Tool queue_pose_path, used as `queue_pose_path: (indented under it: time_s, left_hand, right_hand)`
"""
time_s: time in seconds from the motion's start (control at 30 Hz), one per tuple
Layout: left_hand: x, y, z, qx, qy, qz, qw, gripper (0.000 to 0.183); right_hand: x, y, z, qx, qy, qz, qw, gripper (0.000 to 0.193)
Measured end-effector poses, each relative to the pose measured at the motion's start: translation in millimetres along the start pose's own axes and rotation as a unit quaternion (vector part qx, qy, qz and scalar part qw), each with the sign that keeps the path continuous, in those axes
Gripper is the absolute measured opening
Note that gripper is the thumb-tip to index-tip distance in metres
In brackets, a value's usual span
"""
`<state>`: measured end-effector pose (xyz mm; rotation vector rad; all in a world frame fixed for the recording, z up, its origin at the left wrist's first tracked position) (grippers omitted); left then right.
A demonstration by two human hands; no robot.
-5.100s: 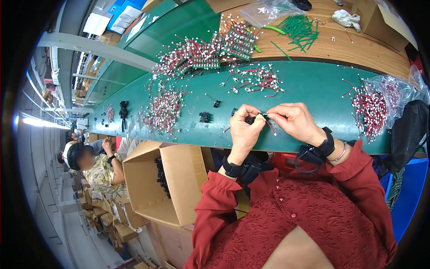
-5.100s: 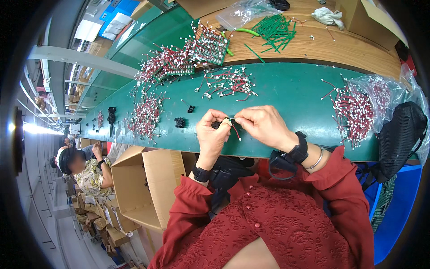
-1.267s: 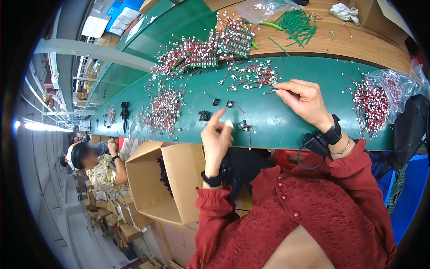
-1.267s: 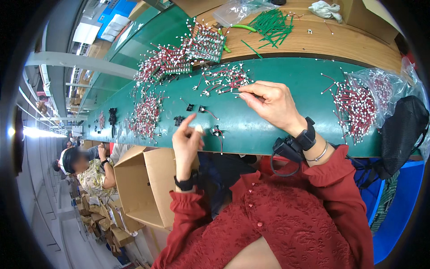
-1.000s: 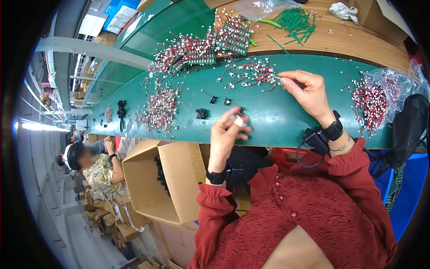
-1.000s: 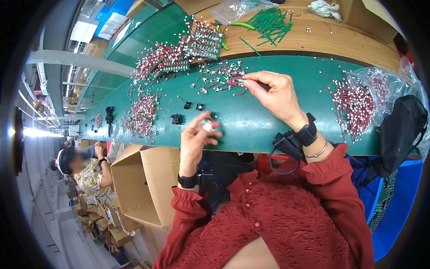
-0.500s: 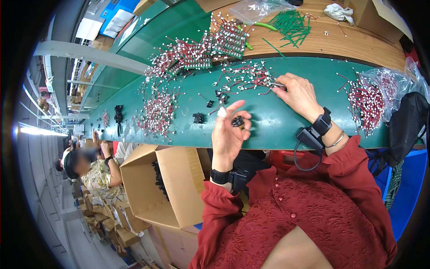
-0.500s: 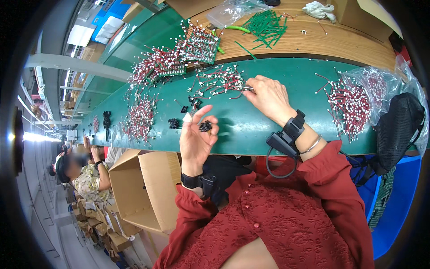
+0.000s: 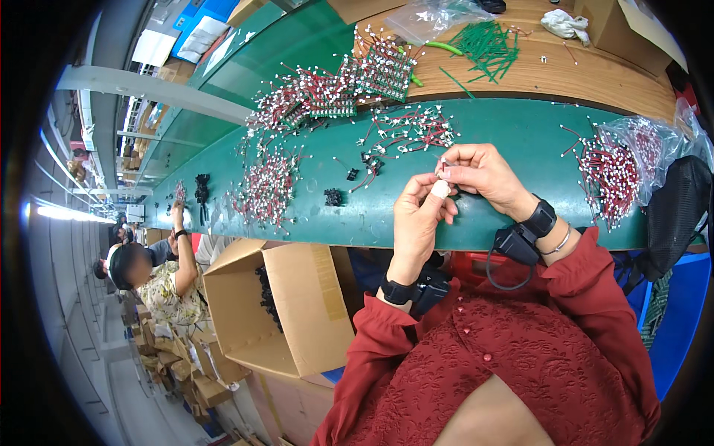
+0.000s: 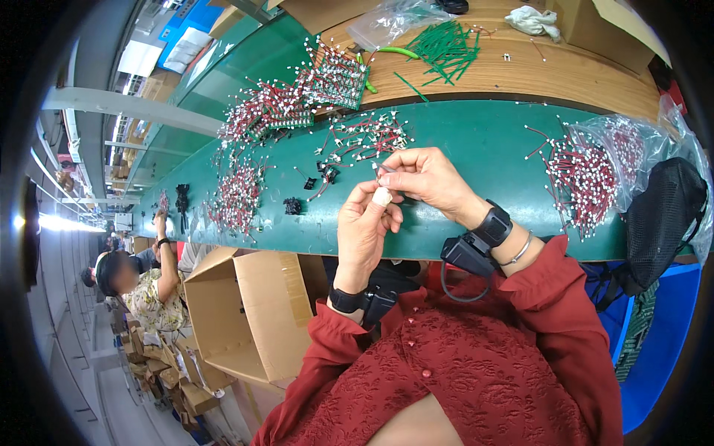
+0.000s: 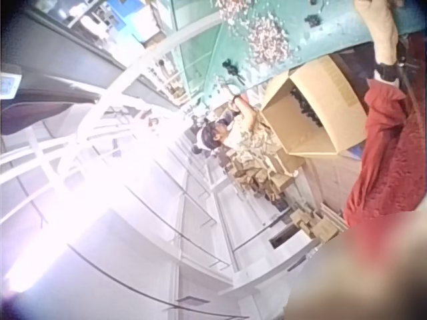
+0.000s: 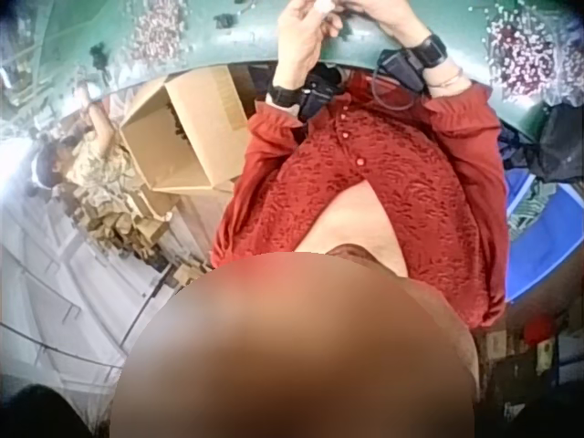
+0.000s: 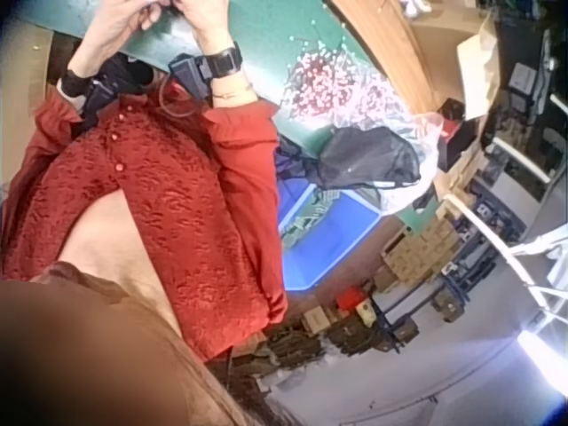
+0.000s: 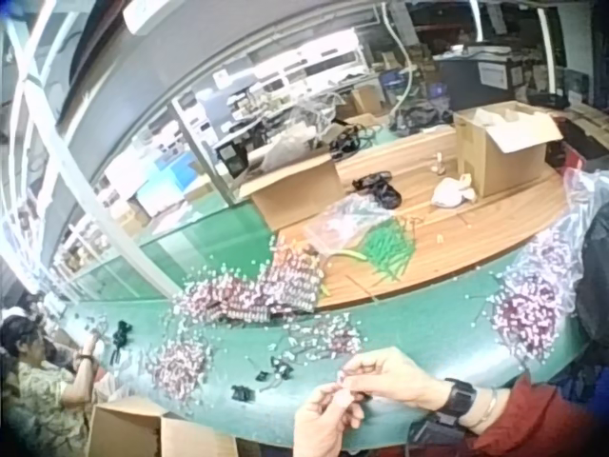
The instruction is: The person assembles small electronic components at a factory workstation. They repeatedly pick up black plastic housings and red-and-white wires, insert the wires into the housings, and place the assembled units on the green work surface. The person also briefly reaches into a cardboard box to retrieve additional parts.
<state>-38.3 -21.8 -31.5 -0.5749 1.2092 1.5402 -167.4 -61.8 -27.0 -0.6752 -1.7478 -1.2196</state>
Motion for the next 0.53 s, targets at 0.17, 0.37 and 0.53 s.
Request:
queue_pose_path:
  time_s: [0.17,0.37,0.53]
  left_hand:
    - [-6,5,3,-0.062,0.110,-0.151,0.980,0.011]
    - [-13,2,10,-0.151,0.173,-0.266,0.936,0.008]
    - [-11,-4,10,-0.174,0.204,-0.312,0.911,0.006]
  right_hand:
    - [-5,-1,2,-0.020,0.077,-0.032,0.996,0.013]
    - [-3,9,2,-0.049,-0.081,0.101,0.990,0.012]
    - [-7,10,7,-0.074,-0.139,0.124,0.980,0.012]
Point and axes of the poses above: each hand's wrist, its own z-axis away from the middle knuckle, its own y-axis out of the palm, x = y × z, the point moved 4 cm from there along -z, towards the middle knuckle, and after that the axes turned 12 degrees about -y, right-handed, at the moved point
